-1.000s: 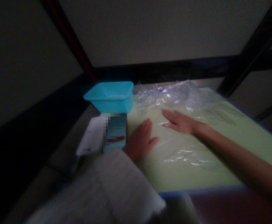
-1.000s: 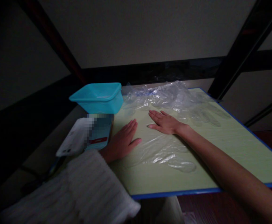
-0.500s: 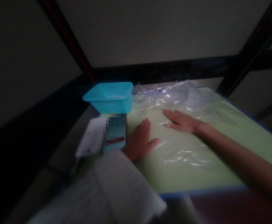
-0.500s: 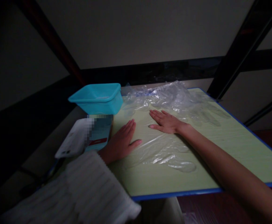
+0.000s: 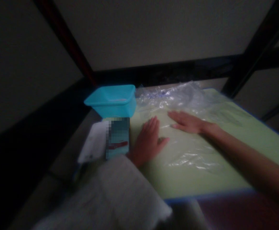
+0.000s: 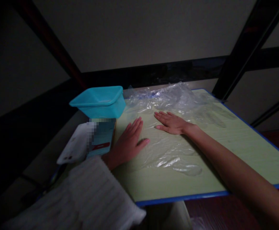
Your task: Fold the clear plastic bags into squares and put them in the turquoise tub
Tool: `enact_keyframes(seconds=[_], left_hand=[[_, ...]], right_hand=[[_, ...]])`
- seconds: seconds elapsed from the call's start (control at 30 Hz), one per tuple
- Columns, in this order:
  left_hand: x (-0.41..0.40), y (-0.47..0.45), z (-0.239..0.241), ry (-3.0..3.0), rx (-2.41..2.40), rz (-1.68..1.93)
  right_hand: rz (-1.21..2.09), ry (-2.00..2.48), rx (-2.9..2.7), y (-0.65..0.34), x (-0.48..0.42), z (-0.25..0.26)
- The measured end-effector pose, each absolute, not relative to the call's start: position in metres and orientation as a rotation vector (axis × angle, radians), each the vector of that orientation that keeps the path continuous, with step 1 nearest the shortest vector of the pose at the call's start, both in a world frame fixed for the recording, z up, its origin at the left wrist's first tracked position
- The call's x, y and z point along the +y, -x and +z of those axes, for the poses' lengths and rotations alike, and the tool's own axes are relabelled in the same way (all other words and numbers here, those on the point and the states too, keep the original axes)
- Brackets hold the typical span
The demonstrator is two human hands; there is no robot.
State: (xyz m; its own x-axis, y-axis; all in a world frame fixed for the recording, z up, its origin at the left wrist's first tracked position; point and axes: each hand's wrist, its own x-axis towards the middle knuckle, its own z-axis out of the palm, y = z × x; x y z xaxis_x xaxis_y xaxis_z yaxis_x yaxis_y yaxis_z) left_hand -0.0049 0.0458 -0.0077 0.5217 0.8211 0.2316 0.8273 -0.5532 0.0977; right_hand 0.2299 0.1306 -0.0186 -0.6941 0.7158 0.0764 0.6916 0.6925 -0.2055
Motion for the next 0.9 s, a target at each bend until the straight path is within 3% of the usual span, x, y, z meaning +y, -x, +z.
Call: enact_keyframes(seconds=[0.17,0.9], left_hand=[[0.035,-0.019,-0.005,2.900,-1.295,-0.392],[0.028,0.002,-0.012,2.925,-1.343,-0.264]], right_hand=[[0.245,1.193,-2.745,-0.230,0.131,-0.019],[0.259,1.039,-2.658,-0.235,0.127,-0.016]])
